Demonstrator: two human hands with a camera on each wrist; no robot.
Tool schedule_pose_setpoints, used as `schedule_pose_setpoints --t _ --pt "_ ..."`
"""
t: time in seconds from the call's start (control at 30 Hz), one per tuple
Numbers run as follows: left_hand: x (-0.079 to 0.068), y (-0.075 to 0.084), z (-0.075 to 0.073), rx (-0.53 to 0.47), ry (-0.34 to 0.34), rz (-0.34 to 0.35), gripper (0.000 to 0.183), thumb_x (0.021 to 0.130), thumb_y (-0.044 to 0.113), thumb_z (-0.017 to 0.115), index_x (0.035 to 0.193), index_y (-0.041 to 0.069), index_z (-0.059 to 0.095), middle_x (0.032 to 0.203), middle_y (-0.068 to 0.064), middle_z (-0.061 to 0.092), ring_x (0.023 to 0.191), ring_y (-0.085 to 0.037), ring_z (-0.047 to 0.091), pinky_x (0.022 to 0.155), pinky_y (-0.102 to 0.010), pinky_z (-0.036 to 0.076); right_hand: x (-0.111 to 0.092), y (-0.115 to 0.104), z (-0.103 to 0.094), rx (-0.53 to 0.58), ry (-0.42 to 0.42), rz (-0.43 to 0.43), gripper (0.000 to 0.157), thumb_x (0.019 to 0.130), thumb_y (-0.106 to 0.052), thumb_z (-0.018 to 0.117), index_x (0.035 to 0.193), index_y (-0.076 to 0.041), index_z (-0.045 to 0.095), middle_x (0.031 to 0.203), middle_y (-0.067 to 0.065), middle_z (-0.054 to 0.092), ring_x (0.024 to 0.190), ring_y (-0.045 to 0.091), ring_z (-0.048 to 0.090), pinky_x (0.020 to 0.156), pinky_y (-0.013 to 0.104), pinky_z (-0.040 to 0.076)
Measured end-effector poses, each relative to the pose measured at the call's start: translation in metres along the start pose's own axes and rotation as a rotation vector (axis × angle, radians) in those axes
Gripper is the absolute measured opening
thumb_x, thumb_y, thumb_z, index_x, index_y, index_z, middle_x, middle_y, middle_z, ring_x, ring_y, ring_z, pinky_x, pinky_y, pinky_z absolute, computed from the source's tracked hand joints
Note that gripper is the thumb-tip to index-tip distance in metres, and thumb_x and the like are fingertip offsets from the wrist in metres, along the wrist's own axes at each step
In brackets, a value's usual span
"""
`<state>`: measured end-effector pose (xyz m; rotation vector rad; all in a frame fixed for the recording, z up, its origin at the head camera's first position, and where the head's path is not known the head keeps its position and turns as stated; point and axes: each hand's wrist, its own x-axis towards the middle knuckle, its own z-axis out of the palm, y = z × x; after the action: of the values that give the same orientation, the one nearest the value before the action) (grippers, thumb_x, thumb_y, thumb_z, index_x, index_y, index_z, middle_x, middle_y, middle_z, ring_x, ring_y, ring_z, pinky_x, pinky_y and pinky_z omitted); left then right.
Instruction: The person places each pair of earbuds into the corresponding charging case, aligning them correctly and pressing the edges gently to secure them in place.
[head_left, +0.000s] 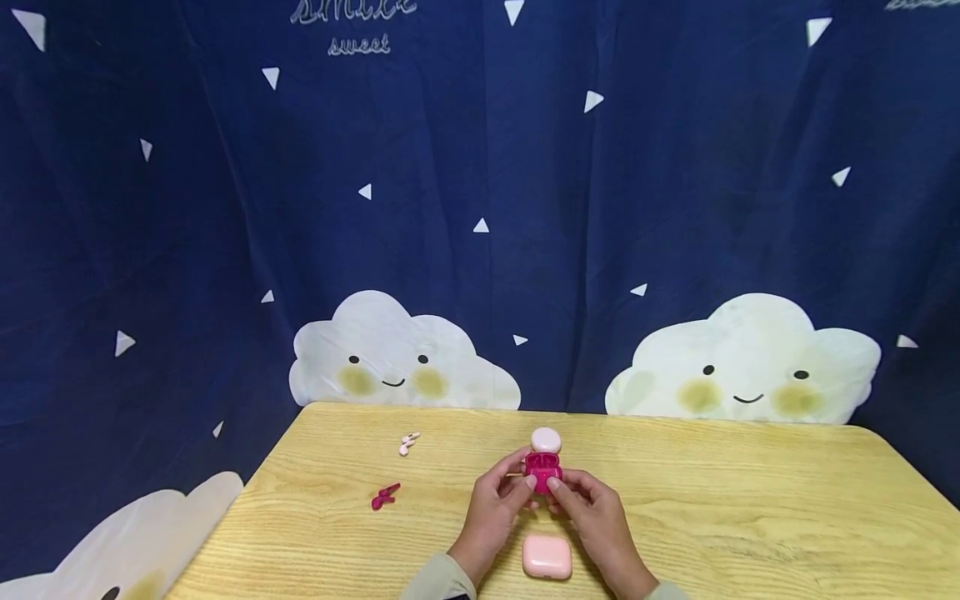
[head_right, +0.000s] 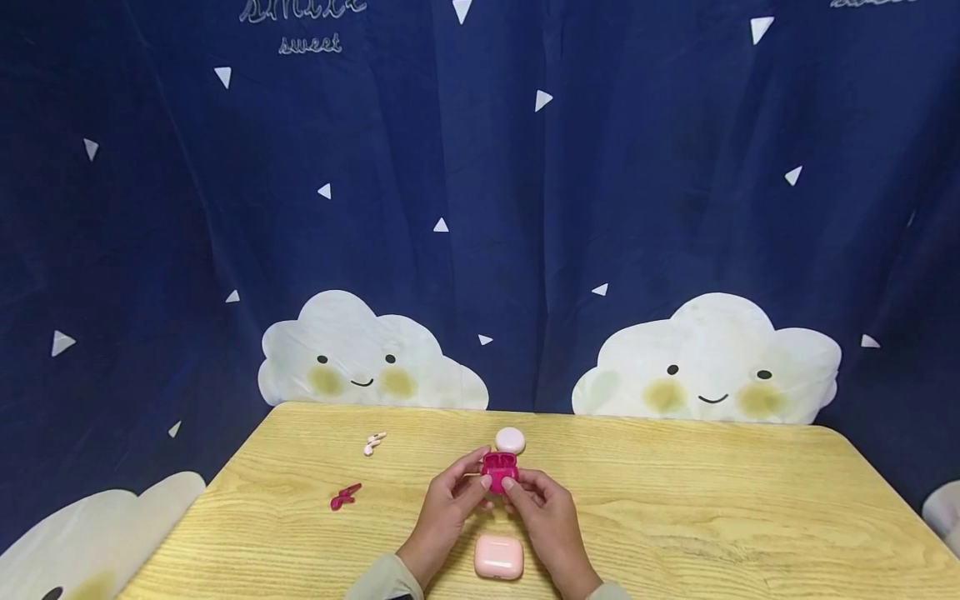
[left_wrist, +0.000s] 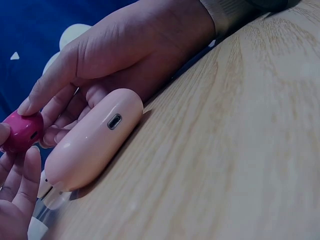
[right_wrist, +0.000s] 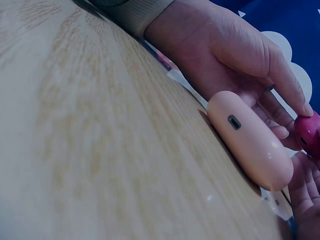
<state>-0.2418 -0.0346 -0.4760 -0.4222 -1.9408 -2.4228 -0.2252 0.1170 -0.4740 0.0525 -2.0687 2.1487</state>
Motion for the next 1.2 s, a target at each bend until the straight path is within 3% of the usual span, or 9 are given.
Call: schedule_pose_setpoints --t 0.57,0.8,1.0,1.2 --pt "0.000 0.002 0.002 0.040 -0.016 -0.008 0.046 0.092 0.006 0.063 0.137 0.001 0.052 0.114 -0.017 0.058 0.092 -0.016 0.062 0.073 -0.031 0.056 0.001 0.000 -0.002 -0.060 -0.002 -0.023 0.028 0.089 -0.015 0.069 0.107 0.006 0.066 0.091 0.014 0.068 0.071 0.017 0.065 0.066 0.027 0.056" --pt "0.001 0.003 0.000 0.021 -0.020 -0.042 0.046 0.092 0.007 0.063 0.136 0.003 0.052 0.114 -0.015 0.059 0.093 -0.018 0.063 0.073 -0.034 0.057 0.000 -0.001 -0.001 -0.073 0.000 -0.058 0.029 0.090 -0.015 0.068 0.109 0.008 0.065 0.095 0.016 0.069 0.072 0.015 0.064 0.066 0.027 0.056" --pt "0.002 0.007 -0.006 0.023 -0.026 -0.072 0.050 0.091 0.007 0.064 0.138 0.000 0.049 0.113 -0.018 0.060 0.092 -0.017 0.065 0.075 -0.039 0.057 0.001 0.000 0.000 -0.049 -0.006 -0.040 0.030 0.090 -0.014 0.068 0.111 0.008 0.064 0.097 0.017 0.069 0.074 0.016 0.065 0.068 0.028 0.056" --pt "0.007 0.011 -0.016 0.127 -0.050 -0.043 0.052 0.092 0.008 0.064 0.138 -0.004 0.045 0.110 -0.018 0.062 0.094 -0.033 0.065 0.073 -0.042 0.057 0.002 0.002 -0.001 -0.047 -0.005 -0.040 0.029 0.091 -0.014 0.067 0.110 0.008 0.065 0.095 0.015 0.068 0.072 0.017 0.064 0.067 0.028 0.056"
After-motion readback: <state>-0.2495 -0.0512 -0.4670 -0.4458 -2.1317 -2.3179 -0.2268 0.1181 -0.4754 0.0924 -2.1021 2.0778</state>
